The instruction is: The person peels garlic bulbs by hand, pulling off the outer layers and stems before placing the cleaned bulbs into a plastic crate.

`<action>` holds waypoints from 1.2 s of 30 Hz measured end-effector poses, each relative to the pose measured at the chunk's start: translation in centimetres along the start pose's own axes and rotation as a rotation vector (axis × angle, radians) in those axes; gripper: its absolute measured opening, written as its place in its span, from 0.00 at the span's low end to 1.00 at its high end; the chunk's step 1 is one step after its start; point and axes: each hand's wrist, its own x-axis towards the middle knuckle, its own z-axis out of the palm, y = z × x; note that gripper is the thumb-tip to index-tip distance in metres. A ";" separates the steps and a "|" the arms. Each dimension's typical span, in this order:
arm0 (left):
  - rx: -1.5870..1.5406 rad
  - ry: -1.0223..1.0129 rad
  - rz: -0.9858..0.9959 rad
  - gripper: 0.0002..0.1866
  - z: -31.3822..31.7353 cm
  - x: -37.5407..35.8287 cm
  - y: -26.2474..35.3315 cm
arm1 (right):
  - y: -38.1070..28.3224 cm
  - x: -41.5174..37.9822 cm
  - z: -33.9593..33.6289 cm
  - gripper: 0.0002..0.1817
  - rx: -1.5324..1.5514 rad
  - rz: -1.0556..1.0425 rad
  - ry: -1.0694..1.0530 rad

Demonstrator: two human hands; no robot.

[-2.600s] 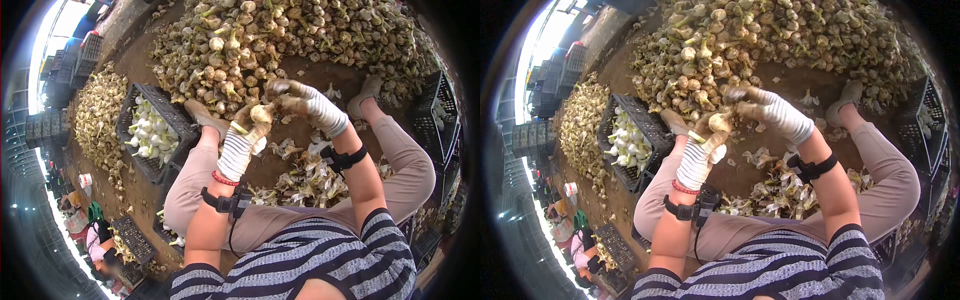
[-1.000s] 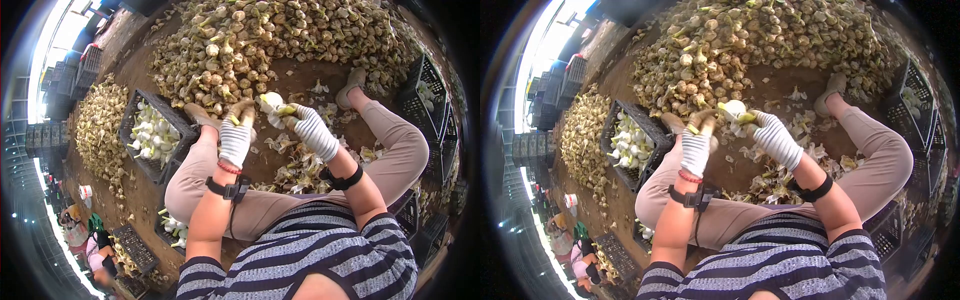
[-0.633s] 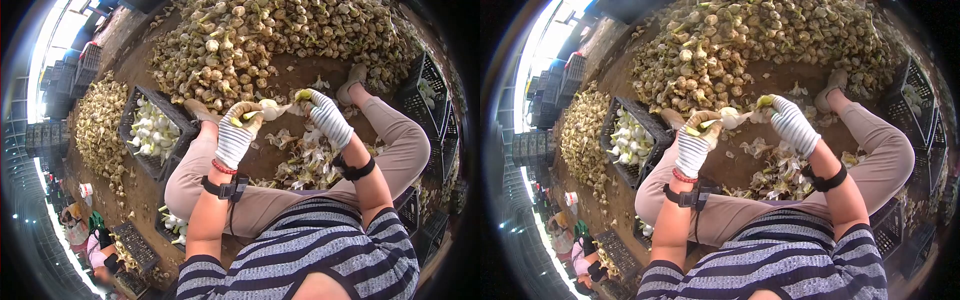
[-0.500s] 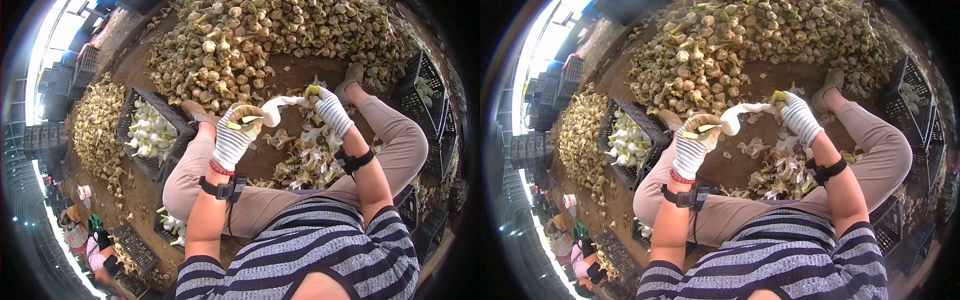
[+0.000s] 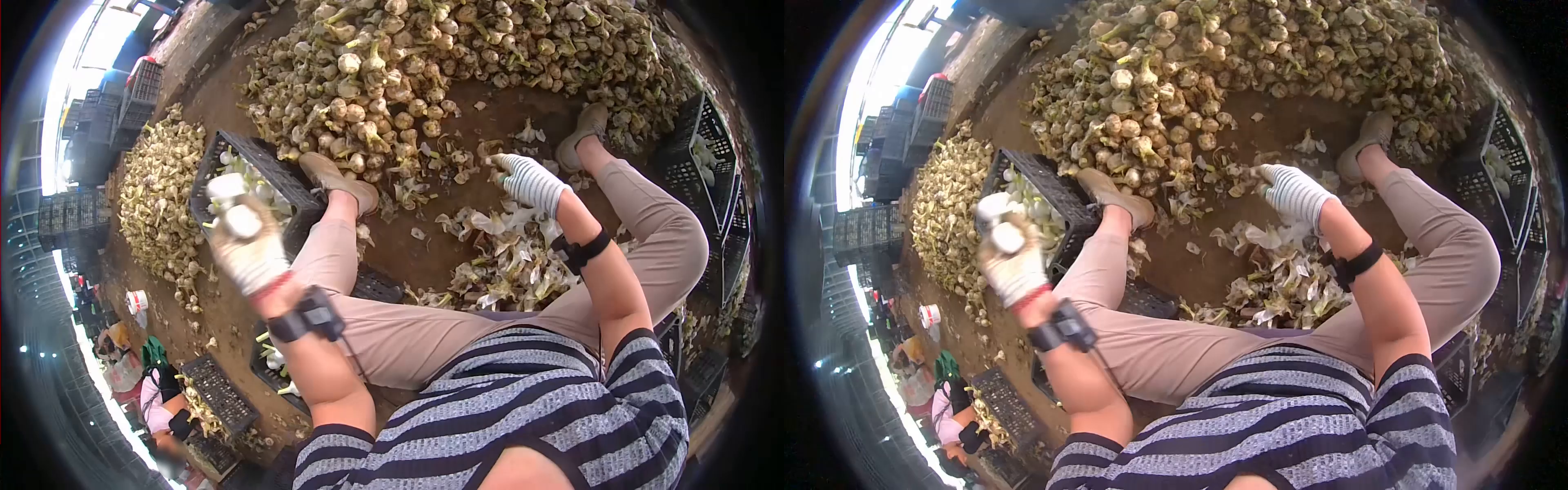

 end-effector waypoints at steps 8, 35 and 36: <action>-0.568 0.476 -0.252 0.37 -2.0 5.5 -0.2 | 5.6 9.3 6.2 0.20 -0.090 0.039 0.024; 0.301 -0.641 -0.008 0.30 9.8 -5.1 -10.6 | -11.9 -0.6 -1.2 0.27 1.591 -0.108 -0.066; 0.370 -0.680 0.069 0.31 10.0 -5.5 -10.3 | -12.0 -0.3 -0.5 0.26 1.587 -0.163 0.000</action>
